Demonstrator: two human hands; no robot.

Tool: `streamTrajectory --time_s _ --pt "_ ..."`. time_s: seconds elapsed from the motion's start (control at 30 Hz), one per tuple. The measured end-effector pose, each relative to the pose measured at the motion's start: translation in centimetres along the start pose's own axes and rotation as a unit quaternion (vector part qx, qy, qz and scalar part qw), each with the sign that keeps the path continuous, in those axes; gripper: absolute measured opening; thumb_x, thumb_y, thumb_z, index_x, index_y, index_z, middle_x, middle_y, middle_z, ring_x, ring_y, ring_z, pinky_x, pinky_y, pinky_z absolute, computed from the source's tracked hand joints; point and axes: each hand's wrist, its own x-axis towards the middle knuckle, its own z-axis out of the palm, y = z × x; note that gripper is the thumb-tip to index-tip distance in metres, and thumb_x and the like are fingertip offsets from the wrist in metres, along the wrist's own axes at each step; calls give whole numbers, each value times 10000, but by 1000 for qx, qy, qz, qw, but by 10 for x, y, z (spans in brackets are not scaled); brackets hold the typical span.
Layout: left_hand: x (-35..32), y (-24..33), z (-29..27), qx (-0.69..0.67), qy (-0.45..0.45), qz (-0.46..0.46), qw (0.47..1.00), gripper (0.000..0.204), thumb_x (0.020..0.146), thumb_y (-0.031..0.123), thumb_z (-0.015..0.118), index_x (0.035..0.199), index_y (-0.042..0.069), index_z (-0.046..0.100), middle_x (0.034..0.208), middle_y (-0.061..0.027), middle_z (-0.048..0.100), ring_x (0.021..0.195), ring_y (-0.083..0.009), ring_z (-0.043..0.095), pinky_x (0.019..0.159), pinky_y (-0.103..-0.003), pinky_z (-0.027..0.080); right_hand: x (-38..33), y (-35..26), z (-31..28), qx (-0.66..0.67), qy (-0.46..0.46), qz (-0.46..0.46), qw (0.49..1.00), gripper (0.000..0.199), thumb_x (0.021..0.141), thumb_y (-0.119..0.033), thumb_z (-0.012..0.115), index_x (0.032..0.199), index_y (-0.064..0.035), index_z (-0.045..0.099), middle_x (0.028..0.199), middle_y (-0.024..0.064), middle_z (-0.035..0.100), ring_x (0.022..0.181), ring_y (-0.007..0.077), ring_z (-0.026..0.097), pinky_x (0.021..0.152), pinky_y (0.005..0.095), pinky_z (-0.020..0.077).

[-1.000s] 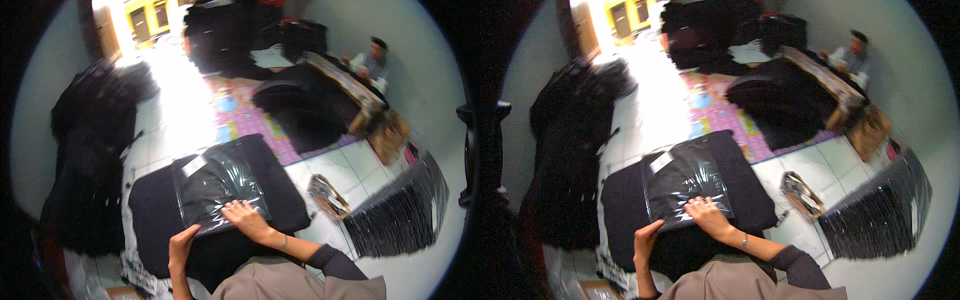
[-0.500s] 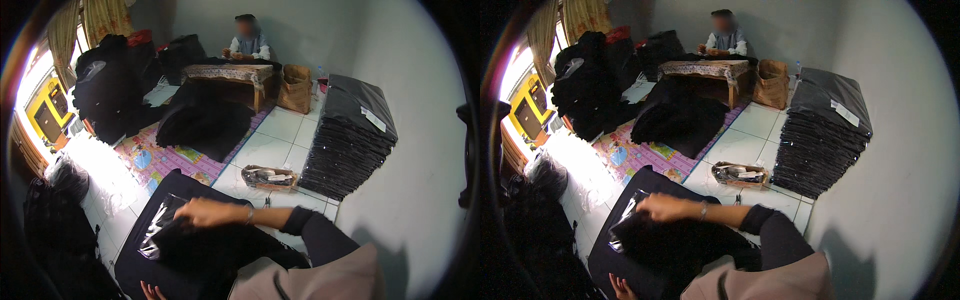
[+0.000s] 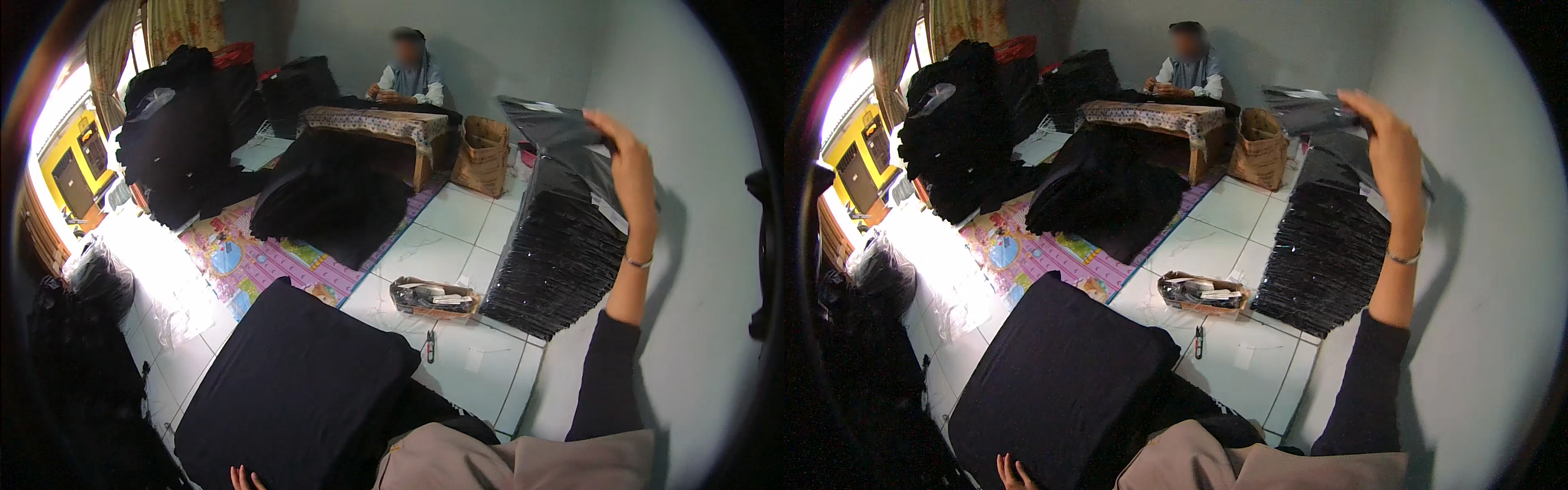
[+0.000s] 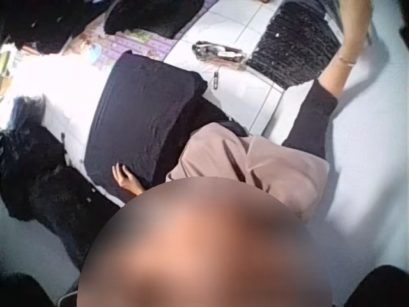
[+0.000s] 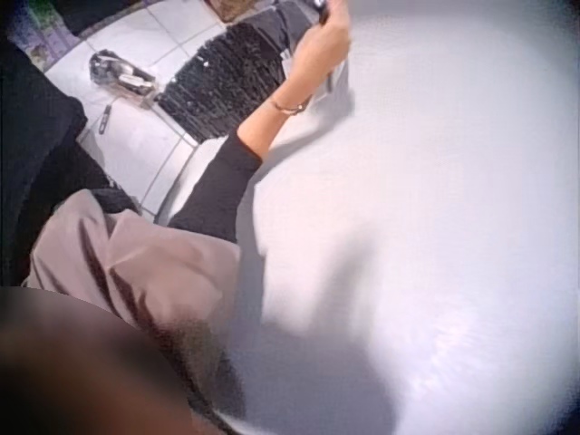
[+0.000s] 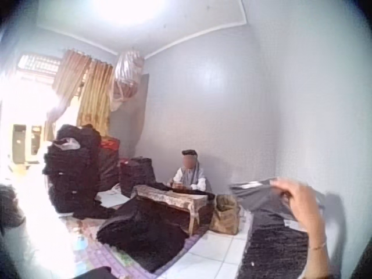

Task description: The person folds black trousers on a table, places them into clear plastic bags, and stacks the packaged items. The person repeats this process for multiple trousers, folding them neatly and sealing each bag before stacking.

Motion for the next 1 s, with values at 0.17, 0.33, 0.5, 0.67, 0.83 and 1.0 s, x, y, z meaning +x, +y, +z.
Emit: streamTrajectory --time_s 0.17,0.33,0.5,0.67,0.83,1.0 --pt "-1 -6 0 24 0 13 1000 256 913 163 616 1113 15 679 1253 -224 591 1133 -383 573 982 -415 449 -94 38 42 -198 -164 148 955 510 925 12 463 1289 -318 597 1432 -4 492 1371 316 385 1102 691 188" --pt "-1 -4 -2 35 -6 17 999 245 913 157 616 1105 20 681 1249 -225 593 1127 -383 577 974 -416 455 -96 52 47 -176 -184 111 961 519 935 -16 488 1333 -344 546 1452 -4 468 1370 341 379 1077 714 216" --pt "-2 -1 -1 35 -6 29 999 245 918 160 613 1105 14 678 1252 -221 592 1127 -383 577 970 -417 458 -81 50 57 -218 -278 195 915 441 940 -337 549 1375 -371 487 1535 -19 335 1395 393 311 1018 785 214" --pt "-3 2 -3 42 -7 13 999 251 923 164 610 1111 11 676 1262 -219 587 1140 -384 570 981 -416 449 -66 51 57 -171 -407 292 848 626 842 -701 484 1358 -348 525 1563 29 280 1393 424 300 1073 721 193" --pt "0 4 -5 35 -19 6 999 257 925 162 608 1124 13 672 1272 -219 582 1151 -380 565 993 -414 441 53 112 80 -157 -431 342 820 828 892 -729 358 1115 -4 690 1149 220 658 962 374 661 935 434 453" --pt "-1 4 -4 25 -13 11 1000 244 922 150 608 1114 17 678 1271 -215 584 1151 -375 567 992 -404 443 54 184 150 -192 -314 296 882 877 781 -833 389 1447 -264 430 1531 167 320 1440 416 192 1122 632 157"
